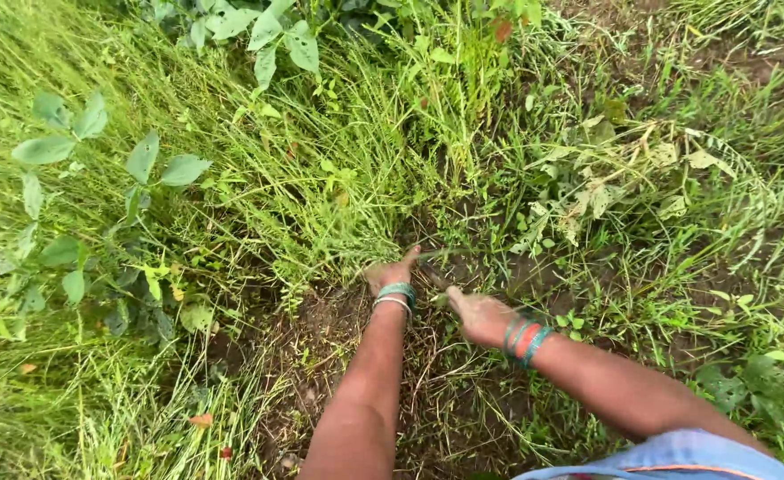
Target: Manually harvest grass using a handheld sickle.
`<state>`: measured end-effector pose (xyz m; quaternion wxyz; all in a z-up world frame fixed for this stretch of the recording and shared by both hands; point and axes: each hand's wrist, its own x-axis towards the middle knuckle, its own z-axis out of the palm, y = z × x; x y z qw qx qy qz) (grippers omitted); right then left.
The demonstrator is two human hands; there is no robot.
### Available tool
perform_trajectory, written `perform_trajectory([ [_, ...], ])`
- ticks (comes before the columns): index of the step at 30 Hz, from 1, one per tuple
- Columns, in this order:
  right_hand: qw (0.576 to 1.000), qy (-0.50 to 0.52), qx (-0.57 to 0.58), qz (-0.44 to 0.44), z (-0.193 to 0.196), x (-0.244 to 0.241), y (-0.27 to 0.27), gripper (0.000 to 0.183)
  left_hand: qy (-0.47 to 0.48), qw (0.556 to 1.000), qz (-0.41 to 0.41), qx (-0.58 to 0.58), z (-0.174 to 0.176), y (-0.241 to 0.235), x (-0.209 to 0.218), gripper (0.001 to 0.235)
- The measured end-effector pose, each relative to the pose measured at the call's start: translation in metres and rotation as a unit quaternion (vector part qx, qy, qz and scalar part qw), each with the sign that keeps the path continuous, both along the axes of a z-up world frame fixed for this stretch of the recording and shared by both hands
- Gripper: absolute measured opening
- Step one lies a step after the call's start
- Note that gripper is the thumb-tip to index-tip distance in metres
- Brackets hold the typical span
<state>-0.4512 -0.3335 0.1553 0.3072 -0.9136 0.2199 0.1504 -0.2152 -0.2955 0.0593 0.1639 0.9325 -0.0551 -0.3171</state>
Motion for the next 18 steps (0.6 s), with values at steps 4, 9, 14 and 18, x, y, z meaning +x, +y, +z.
perform_trajectory([
  [4,0.992,0.042,0.103,-0.060,0.055,-0.053,0.014,0.081,-0.046,0.993,0.095,-0.055,-0.007,0.003,0.007,0.101],
  [9,0.963,0.169,0.169,-0.126,0.058,-0.146,0.013,0.067,-0.138,0.989,0.039,-0.048,-0.049,0.011,0.013,0.112],
  [14,0.988,0.101,0.045,-0.108,0.045,-0.162,0.004,0.056,-0.059,0.995,0.040,-0.063,-0.114,0.022,0.029,0.101],
  [18,0.986,-0.023,0.055,-0.155,0.050,-0.077,-0.017,0.062,-0.020,0.975,0.136,-0.174,-0.097,0.034,0.027,0.098],
])
